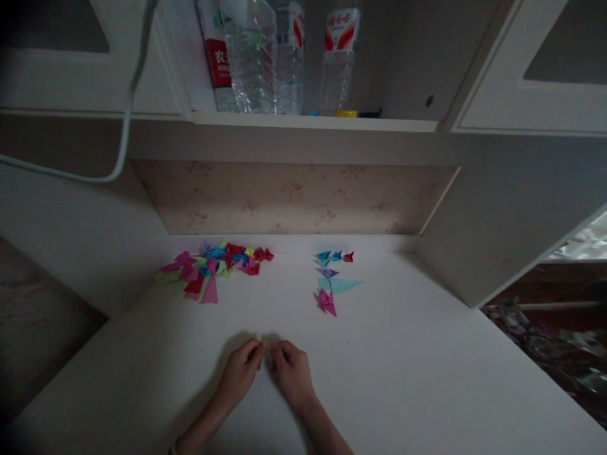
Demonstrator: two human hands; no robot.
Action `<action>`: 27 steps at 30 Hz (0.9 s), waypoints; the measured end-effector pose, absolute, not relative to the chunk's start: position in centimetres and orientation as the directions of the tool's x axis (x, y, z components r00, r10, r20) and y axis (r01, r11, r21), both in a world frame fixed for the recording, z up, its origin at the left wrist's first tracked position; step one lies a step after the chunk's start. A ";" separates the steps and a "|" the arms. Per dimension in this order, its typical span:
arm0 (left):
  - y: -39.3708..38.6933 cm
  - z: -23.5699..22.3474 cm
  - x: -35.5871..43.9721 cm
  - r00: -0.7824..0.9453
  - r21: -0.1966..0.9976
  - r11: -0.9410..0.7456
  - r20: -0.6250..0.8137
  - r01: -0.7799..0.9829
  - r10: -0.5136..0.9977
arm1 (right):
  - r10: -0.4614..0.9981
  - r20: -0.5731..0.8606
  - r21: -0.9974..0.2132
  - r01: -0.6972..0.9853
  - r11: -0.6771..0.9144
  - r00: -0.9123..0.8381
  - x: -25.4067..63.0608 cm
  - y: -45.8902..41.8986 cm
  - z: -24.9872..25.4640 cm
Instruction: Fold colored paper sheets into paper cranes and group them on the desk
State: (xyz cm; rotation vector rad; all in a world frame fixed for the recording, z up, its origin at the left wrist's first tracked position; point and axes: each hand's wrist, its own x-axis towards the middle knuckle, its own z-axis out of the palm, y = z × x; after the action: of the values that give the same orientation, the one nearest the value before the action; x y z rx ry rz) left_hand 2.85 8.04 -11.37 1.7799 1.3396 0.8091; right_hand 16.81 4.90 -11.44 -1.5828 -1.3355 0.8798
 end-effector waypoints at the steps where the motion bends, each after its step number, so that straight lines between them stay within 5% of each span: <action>1: 8.2 -11.6 2.9 0.243 0.848 -0.178 0.061 0.499 0.968 | 0.987 0.022 -0.914 0.403 -0.044 0.158 16.2 4.9 -11.7; 27: 7.1 -11.8 2.7 0.346 0.776 -0.290 0.098 0.560 0.933 | 0.993 0.083 -0.881 0.472 0.033 0.085 16.4 3.6 -11.8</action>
State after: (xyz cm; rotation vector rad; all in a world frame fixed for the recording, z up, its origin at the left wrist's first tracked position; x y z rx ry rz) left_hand 2.74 7.10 -11.75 1.9663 1.2998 0.7405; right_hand 16.36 3.60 -11.80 -1.5555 -1.5019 0.8138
